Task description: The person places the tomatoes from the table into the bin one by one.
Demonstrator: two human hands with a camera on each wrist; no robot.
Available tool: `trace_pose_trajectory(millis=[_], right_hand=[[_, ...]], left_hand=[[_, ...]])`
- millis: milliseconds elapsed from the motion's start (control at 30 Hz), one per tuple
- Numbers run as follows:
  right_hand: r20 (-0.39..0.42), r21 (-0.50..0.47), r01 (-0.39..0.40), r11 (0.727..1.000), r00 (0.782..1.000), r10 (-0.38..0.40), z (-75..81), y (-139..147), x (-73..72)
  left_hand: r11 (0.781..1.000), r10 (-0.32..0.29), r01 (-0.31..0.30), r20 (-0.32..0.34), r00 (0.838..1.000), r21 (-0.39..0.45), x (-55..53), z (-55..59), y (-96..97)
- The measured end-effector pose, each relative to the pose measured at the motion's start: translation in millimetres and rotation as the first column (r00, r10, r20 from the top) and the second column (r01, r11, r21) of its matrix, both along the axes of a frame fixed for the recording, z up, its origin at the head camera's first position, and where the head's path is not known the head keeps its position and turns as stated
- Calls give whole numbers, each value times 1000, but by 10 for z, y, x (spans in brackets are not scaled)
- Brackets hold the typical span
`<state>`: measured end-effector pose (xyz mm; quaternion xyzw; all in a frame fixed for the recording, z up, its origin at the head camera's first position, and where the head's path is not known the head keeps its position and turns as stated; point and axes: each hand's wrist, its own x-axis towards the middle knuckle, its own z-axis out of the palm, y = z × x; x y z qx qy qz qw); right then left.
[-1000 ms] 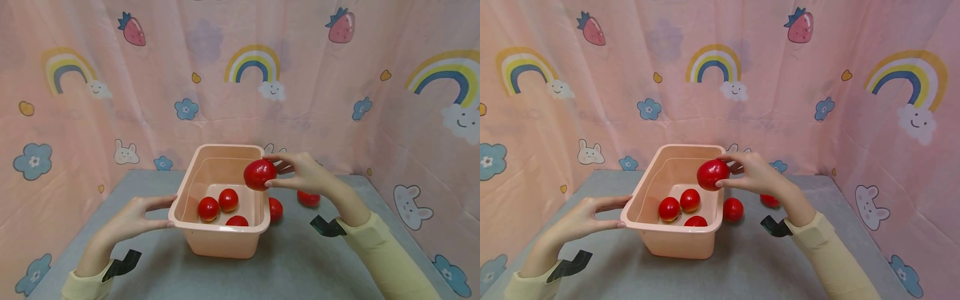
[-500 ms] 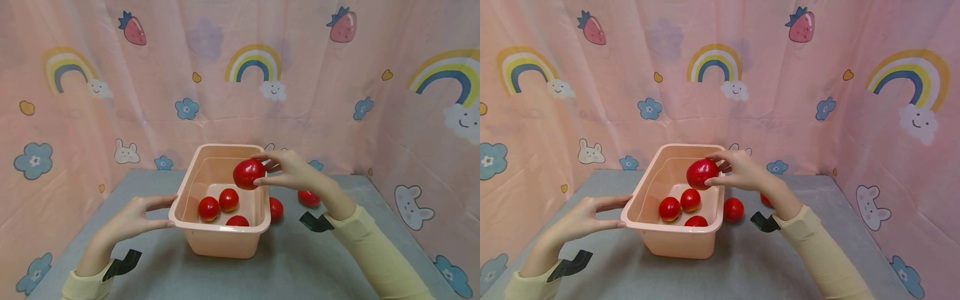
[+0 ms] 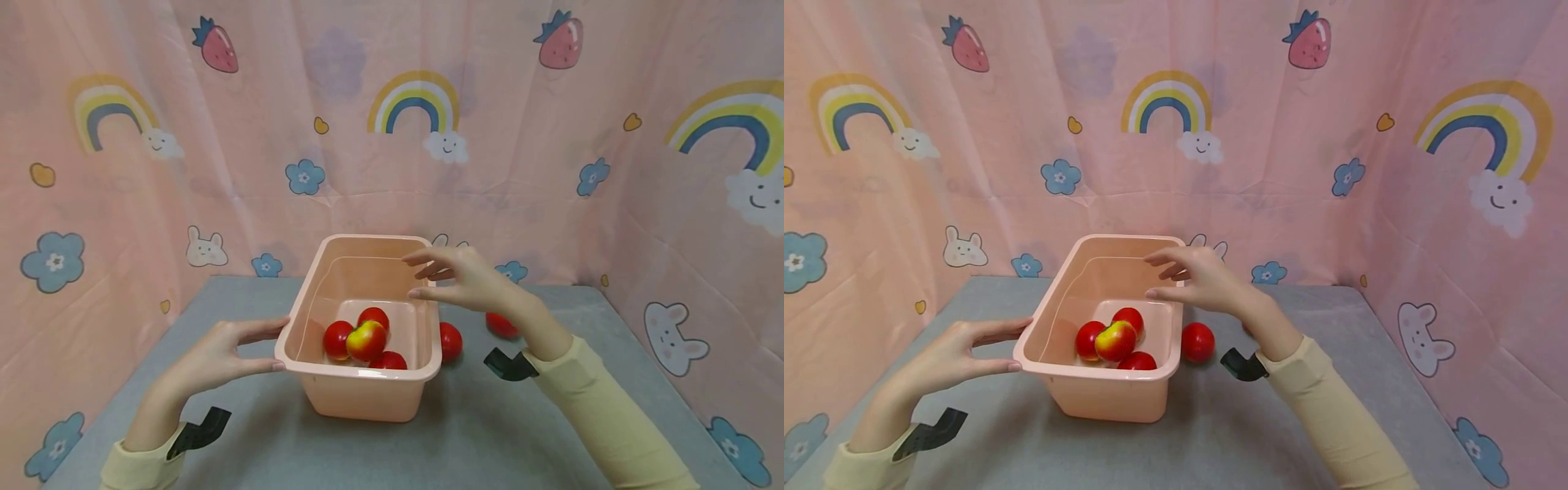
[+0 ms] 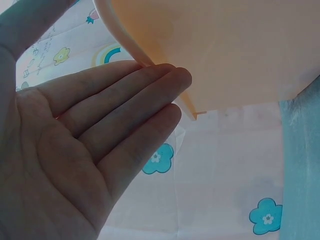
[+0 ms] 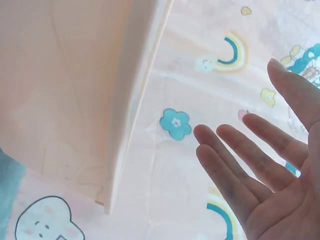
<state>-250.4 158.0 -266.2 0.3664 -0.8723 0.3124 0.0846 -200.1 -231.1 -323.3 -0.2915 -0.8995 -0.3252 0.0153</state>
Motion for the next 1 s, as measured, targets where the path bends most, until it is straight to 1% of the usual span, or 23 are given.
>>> trace_pose_trajectory(millis=[167, 500, 733, 867, 1000], right_hand=[[9, -24, 36, 999, 999, -35, -39, 87, 35], [-8, -76, 40, 996, 999, -41, -132, 253, 41], [16, -91, 62, 994, 998, -61, -239, 387, 33], [49, -88, 99, 991, 994, -95, -271, 443, 65], [60, -69, 140, 988, 989, -136, -317, 491, 78]], left_hand=[[1000, 4, -4, -1, 1000, -1, 3, 7, 3], [1000, -3, 3, -1, 1000, 8, 9, 0, 1], [1000, -5, 5, 8, 1000, 13, 7, -7, 8], [1000, -7, 7, 7, 1000, 16, 7, -11, 4], [1000, -9, 9, 3, 1000, 14, 9, -8, 4]])
